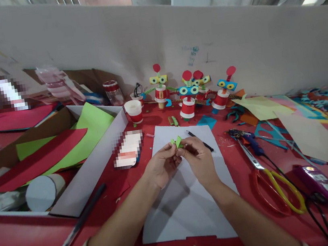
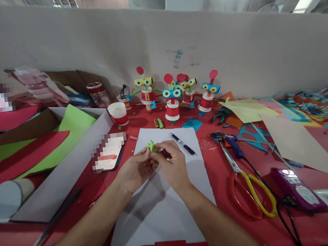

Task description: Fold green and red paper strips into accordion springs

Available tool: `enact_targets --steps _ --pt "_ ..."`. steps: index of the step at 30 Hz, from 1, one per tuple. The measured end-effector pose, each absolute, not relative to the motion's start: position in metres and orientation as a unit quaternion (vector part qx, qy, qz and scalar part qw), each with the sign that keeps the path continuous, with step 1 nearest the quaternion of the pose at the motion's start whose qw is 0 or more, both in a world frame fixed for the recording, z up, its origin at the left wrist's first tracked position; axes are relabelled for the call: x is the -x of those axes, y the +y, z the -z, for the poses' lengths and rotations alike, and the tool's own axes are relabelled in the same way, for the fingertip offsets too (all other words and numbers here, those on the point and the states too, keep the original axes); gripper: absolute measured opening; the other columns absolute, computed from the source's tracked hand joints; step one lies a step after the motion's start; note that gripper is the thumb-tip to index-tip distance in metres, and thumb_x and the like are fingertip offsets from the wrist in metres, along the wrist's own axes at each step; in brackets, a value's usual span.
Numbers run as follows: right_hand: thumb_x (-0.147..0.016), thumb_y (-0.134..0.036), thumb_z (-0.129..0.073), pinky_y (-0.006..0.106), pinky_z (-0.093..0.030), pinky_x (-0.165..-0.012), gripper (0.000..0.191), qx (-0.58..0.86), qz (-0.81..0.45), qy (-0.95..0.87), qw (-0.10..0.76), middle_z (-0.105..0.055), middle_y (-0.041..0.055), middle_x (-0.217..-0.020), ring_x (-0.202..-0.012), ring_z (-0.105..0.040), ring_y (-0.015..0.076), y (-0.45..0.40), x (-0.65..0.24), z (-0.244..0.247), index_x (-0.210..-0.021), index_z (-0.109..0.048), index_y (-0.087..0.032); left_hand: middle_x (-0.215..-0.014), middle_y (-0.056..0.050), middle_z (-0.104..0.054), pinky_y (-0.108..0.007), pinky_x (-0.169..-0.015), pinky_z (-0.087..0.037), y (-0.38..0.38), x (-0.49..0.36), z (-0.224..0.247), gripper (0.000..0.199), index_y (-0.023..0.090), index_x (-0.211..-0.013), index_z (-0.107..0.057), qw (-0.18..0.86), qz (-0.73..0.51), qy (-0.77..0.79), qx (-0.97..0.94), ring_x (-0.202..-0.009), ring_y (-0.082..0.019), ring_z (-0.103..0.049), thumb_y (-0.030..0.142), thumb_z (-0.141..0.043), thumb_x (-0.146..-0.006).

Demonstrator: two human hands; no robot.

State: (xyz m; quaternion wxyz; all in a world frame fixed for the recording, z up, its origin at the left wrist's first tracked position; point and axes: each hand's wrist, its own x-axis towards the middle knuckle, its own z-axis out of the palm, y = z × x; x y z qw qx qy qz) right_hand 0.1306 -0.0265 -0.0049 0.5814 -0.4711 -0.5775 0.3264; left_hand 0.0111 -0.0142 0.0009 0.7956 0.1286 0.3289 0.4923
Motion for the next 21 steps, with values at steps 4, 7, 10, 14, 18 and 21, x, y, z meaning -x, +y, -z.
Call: enact_targets --steps 4,7,10,14,18,21 --pt "-0.077 -0.026 -0.065 0.028 -0.048 -0.068 0.009 0.462 -0.35 -0.571 0.581 -0.06 0.0019 -0.089 -0.08 -0.058 0.0159 -0.0267 -0.1309 0.0034 -0.085 -0.068 -0.023 -0.064 -0.002 -0.061 -0.018 -0.055 -0.048 -0.0123 -0.0094 -0.0026 0.007 0.011 -0.073 -0.064 0.798 -0.492 0.329 -0.117 -0.055 -0.007 -0.055 0.006 -0.068 -0.072" --pt "-0.078 -0.028 -0.064 0.027 -0.048 -0.065 0.011 0.461 -0.366 -0.561 0.582 -0.06 0.003 -0.093 -0.08 -0.058 0.0154 -0.026 -0.1311 0.0052 -0.086 -0.068 -0.022 -0.062 0.0 -0.06 -0.017 -0.057 -0.049 -0.0104 -0.009 -0.0006 0.009 0.011 -0.07 -0.063 0.795 -0.498 0.322 -0.127 -0.055 -0.006 -0.055 0.005 -0.07 -0.069" --pt "-0.079 -0.03 -0.064 0.026 -0.049 -0.063 0.014 0.465 -0.381 -0.55 0.58 -0.06 0.0039 -0.095 -0.078 -0.058 0.0152 -0.0251 -0.1317 0.0068 -0.089 -0.07 -0.022 -0.062 0.0 -0.061 -0.016 -0.058 -0.049 -0.0096 -0.0091 0.0021 0.011 0.011 -0.07 -0.065 0.782 -0.509 0.327 -0.153 -0.055 -0.005 -0.055 0.007 -0.074 -0.067" --pt "-0.08 -0.032 -0.062 0.028 -0.05 -0.066 0.015 0.458 -0.393 -0.549 0.579 -0.061 0.0042 -0.093 -0.081 -0.059 0.0159 -0.0256 -0.1322 0.0066 -0.088 -0.07 -0.022 -0.064 0.0 -0.064 -0.016 -0.06 -0.049 -0.0096 -0.0088 0.0039 0.015 0.012 -0.071 -0.067 0.768 -0.518 0.328 -0.185 -0.058 -0.006 -0.058 0.012 -0.08 -0.062" --pt "-0.081 -0.031 -0.063 0.029 -0.051 -0.071 0.016 0.455 -0.416 -0.527 0.585 -0.065 0.0034 -0.095 -0.081 -0.061 0.0157 -0.0257 -0.1319 0.0084 -0.093 -0.068 -0.022 -0.065 0.0 -0.065 -0.018 -0.062 -0.048 -0.01 -0.0084 0.0041 0.016 0.012 -0.07 -0.068 0.744 -0.534 0.328 -0.234 -0.059 -0.007 -0.059 0.015 -0.081 -0.061" --pt "-0.081 -0.03 -0.064 0.03 -0.051 -0.073 0.017 0.454 -0.431 -0.51 0.59 -0.068 0.0023 -0.093 -0.079 -0.061 0.015 -0.0245 -0.1321 0.0105 -0.095 -0.068 -0.022 -0.068 0.0 -0.066 -0.019 -0.066 -0.048 -0.0105 -0.0092 0.0046 0.017 0.013 -0.073 -0.069 0.724 -0.545 0.336 -0.256 -0.061 -0.006 -0.059 0.016 -0.081 -0.061"
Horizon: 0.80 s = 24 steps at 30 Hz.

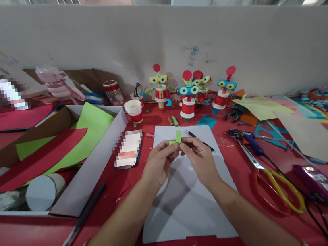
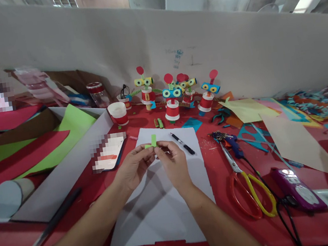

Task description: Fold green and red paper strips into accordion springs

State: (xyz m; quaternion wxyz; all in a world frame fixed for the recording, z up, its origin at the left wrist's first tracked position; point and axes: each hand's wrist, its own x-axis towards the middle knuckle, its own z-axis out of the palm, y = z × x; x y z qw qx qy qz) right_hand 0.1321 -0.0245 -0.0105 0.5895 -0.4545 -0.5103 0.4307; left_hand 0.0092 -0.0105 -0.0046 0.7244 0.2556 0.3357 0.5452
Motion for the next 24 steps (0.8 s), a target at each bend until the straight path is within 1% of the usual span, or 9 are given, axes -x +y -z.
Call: enact_targets --steps 4,7,10,14,18,21,24 --pt "-0.079 -0.028 -0.066 0.03 -0.05 -0.075 0.018 0.443 -0.434 -0.521 0.587 -0.068 0.0016 -0.092 -0.081 -0.061 0.0149 -0.0239 -0.133 0.0101 -0.097 -0.069 -0.022 -0.072 0.001 -0.066 -0.019 -0.069 -0.048 -0.011 -0.0104 0.0053 0.018 0.014 -0.074 -0.07 0.699 -0.565 0.346 -0.269 -0.065 -0.006 -0.059 0.017 -0.082 -0.06" --pt "-0.078 -0.027 -0.067 0.029 -0.05 -0.075 0.018 0.434 -0.439 -0.519 0.591 -0.068 0.0009 -0.092 -0.081 -0.061 0.0151 -0.0235 -0.1335 0.0096 -0.095 -0.07 -0.023 -0.071 0.002 -0.064 -0.02 -0.068 -0.047 -0.011 -0.01 0.0051 0.017 0.014 -0.075 -0.07 0.688 -0.568 0.346 -0.29 -0.063 -0.006 -0.056 0.018 -0.081 -0.062" --pt "-0.077 -0.027 -0.068 0.03 -0.05 -0.074 0.017 0.426 -0.468 -0.496 0.595 -0.069 0.0005 -0.09 -0.079 -0.061 0.0146 -0.0219 -0.1336 0.0107 -0.093 -0.071 -0.024 -0.071 0.001 -0.064 -0.02 -0.067 -0.047 -0.0107 -0.0087 0.0049 0.017 0.014 -0.075 -0.07 0.686 -0.567 0.347 -0.297 -0.061 -0.006 -0.056 0.018 -0.08 -0.062" --pt "-0.075 -0.028 -0.07 0.03 -0.05 -0.074 0.02 0.426 -0.499 -0.468 0.593 -0.071 0.0009 -0.087 -0.078 -0.061 0.0146 -0.0199 -0.1333 0.0116 -0.094 -0.072 -0.023 -0.075 0.0 -0.066 -0.02 -0.069 -0.047 -0.0104 -0.0075 0.005 0.016 0.015 -0.076 -0.071 0.691 -0.562 0.346 -0.296 -0.066 -0.007 -0.058 0.017 -0.08 -0.063" --pt "-0.073 -0.03 -0.07 0.031 -0.05 -0.073 0.022 0.428 -0.501 -0.461 0.595 -0.071 0.0019 -0.087 -0.078 -0.061 0.0155 -0.0201 -0.1328 0.0099 -0.093 -0.073 -0.022 -0.072 0.0 -0.066 -0.021 -0.068 -0.046 -0.0116 -0.0083 0.0044 0.014 0.015 -0.075 -0.071 0.678 -0.564 0.353 -0.313 -0.064 -0.007 -0.058 0.018 -0.079 -0.064" --pt "-0.072 -0.029 -0.07 0.029 -0.048 -0.069 0.02 0.431 -0.497 -0.456 0.6 -0.07 0.0012 -0.082 -0.075 -0.058 0.0146 -0.0208 -0.1327 0.0085 -0.09 -0.072 -0.022 -0.071 0.0 -0.065 -0.022 -0.069 -0.045 -0.0135 -0.0093 0.0035 0.015 0.015 -0.077 -0.071 0.662 -0.566 0.368 -0.326 -0.064 -0.008 -0.057 0.019 -0.078 -0.064" --pt "-0.072 -0.028 -0.07 0.026 -0.043 -0.06 0.016 0.44 -0.485 -0.464 0.597 -0.066 -0.0014 -0.072 -0.064 -0.052 0.0118 -0.0209 -0.1332 0.0079 -0.087 -0.072 -0.022 -0.071 0.0 -0.066 -0.023 -0.069 -0.045 -0.0148 -0.0097 0.0026 0.016 0.015 -0.077 -0.07 0.657 -0.566 0.376 -0.326 -0.065 -0.008 -0.058 0.019 -0.078 -0.064"
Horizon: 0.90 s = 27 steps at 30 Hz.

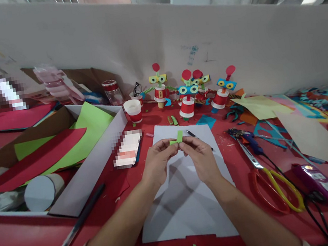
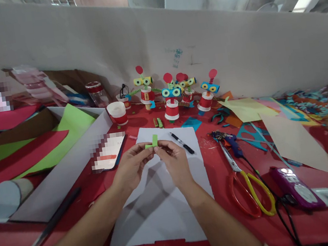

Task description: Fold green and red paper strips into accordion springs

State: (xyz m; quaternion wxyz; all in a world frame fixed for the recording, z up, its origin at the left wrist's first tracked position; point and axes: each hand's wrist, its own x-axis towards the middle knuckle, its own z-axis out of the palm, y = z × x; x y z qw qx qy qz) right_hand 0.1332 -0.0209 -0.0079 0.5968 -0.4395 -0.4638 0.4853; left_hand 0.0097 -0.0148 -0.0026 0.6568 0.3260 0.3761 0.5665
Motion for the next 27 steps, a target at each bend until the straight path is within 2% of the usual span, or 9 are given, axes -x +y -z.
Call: enact_targets --steps 4,9,12,15,22,27 --pt "-0.072 -0.028 -0.069 0.026 -0.041 -0.058 0.014 0.442 -0.485 -0.46 0.598 -0.064 -0.0017 -0.066 -0.059 -0.05 0.0112 -0.02 -0.134 0.008 -0.084 -0.071 -0.02 -0.073 -0.002 -0.069 -0.023 -0.07 -0.048 -0.014 -0.009 0.001 0.016 0.014 -0.076 -0.071 0.68 -0.561 0.356 -0.31 -0.067 -0.01 -0.061 0.018 -0.078 -0.062" --pt "-0.07 -0.027 -0.072 0.025 -0.041 -0.058 0.011 0.435 -0.507 -0.419 0.615 -0.063 -0.0032 -0.063 -0.056 -0.05 0.0097 -0.018 -0.135 0.008 -0.079 -0.07 -0.02 -0.075 -0.008 -0.072 -0.028 -0.074 -0.053 -0.01 -0.007 -0.001 0.01 0.012 -0.071 -0.07 0.741 -0.549 0.323 -0.211 -0.072 -0.017 -0.068 0.021 -0.065 -0.075" --pt "-0.071 -0.026 -0.072 0.025 -0.041 -0.058 0.01 0.423 -0.518 -0.413 0.619 -0.062 -0.0037 -0.061 -0.056 -0.049 0.009 -0.018 -0.134 0.008 -0.078 -0.071 -0.02 -0.074 -0.008 -0.073 -0.024 -0.072 -0.054 -0.009 -0.006 -0.001 0.004 0.011 -0.073 -0.07 0.752 -0.529 0.332 -0.212 -0.068 -0.014 -0.068 0.012 -0.067 -0.074" --pt "-0.071 -0.026 -0.071 0.024 -0.04 -0.058 0.01 0.425 -0.516 -0.419 0.615 -0.063 -0.0033 -0.063 -0.056 -0.05 0.0086 -0.019 -0.134 0.008 -0.078 -0.071 -0.02 -0.075 -0.007 -0.073 -0.019 -0.069 -0.053 -0.009 -0.007 0.001 0.007 0.01 -0.076 -0.072 0.748 -0.522 0.342 -0.224 -0.068 -0.012 -0.068 0.006 -0.07 -0.071" --pt "-0.069 -0.028 -0.071 0.024 -0.041 -0.054 0.012 0.458 -0.487 -0.431 0.607 -0.063 -0.0027 -0.062 -0.053 -0.049 0.0093 -0.02 -0.133 0.008 -0.075 -0.068 -0.019 -0.07 -0.006 -0.072 -0.018 -0.067 -0.054 -0.01 -0.011 0.005 0.006 0.011 -0.071 -0.073 0.74 -0.524 0.366 -0.21 -0.064 -0.01 -0.066 0.006 -0.072 -0.07" --pt "-0.069 -0.028 -0.071 0.024 -0.04 -0.052 0.011 0.47 -0.473 -0.447 0.596 -0.062 -0.0034 -0.061 -0.052 -0.049 0.0099 -0.019 -0.133 0.011 -0.076 -0.069 -0.019 -0.071 -0.005 -0.072 -0.02 -0.071 -0.054 -0.008 -0.011 0.009 0.007 0.012 -0.07 -0.072 0.735 -0.528 0.367 -0.217 -0.064 -0.009 -0.066 0.006 -0.075 -0.067"
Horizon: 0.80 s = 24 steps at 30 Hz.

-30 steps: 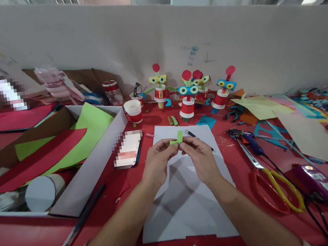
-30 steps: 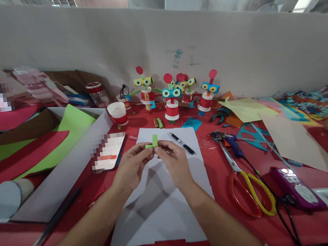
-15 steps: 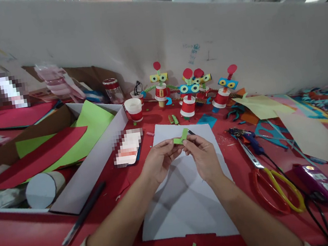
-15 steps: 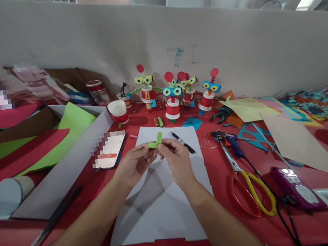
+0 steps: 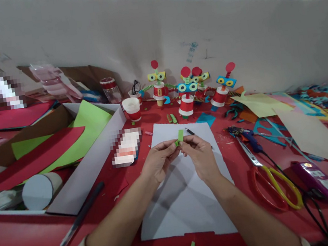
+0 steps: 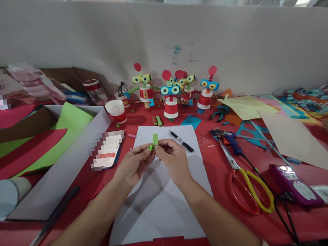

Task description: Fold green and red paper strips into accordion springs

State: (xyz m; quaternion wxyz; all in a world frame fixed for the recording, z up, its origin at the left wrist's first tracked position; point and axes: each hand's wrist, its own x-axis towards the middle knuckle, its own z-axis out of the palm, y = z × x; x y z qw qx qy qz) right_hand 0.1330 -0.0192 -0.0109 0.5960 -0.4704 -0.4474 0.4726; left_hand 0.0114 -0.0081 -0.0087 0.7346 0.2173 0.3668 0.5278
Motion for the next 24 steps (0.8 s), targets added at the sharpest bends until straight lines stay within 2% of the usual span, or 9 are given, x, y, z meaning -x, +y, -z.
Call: enact_targets --steps 5,11,16,24 --pt "-0.071 -0.027 -0.07 0.025 -0.043 -0.054 0.011 0.462 -0.442 -0.477 0.603 -0.061 -0.0027 -0.069 -0.055 -0.052 0.0098 -0.0207 -0.1341 0.0122 -0.081 -0.073 -0.022 -0.069 -0.003 -0.072 -0.021 -0.071 -0.054 -0.0082 -0.0106 0.0069 0.015 0.012 -0.07 -0.072 0.733 -0.525 0.373 -0.221 -0.063 -0.008 -0.064 0.009 -0.081 -0.06" --pt "-0.079 -0.027 -0.065 0.027 -0.048 -0.062 0.018 0.435 -0.422 -0.524 0.598 -0.061 -0.0005 -0.083 -0.063 -0.056 0.0102 -0.0221 -0.1362 0.0094 -0.094 -0.075 -0.028 -0.078 -0.005 -0.073 -0.023 -0.077 -0.053 -0.0076 -0.0098 0.0031 0.02 0.011 -0.077 -0.073 0.723 -0.541 0.356 -0.238 -0.072 -0.011 -0.066 0.013 -0.082 -0.06" --pt "-0.073 -0.024 -0.07 0.03 -0.051 -0.074 0.028 0.407 -0.433 -0.535 0.6 -0.064 0.0014 -0.095 -0.079 -0.06 0.0144 -0.0226 -0.1355 0.0081 -0.101 -0.073 -0.029 -0.076 -0.003 -0.073 -0.026 -0.076 -0.053 -0.0072 -0.0108 0.0044 0.024 0.013 -0.076 -0.072 0.697 -0.572 0.363 -0.237 -0.069 -0.011 -0.066 0.015 -0.085 -0.055" --pt "-0.078 -0.027 -0.068 0.03 -0.05 -0.07 0.021 0.431 -0.458 -0.485 0.608 -0.069 0.0002 -0.08 -0.07 -0.058 0.0136 -0.0253 -0.1327 0.0067 -0.098 -0.071 -0.024 -0.078 -0.002 -0.072 -0.026 -0.079 -0.051 -0.0126 -0.0141 0.002 0.023 0.014 -0.079 -0.072 0.691 -0.58 0.351 -0.251 -0.072 -0.011 -0.065 0.016 -0.083 -0.058"
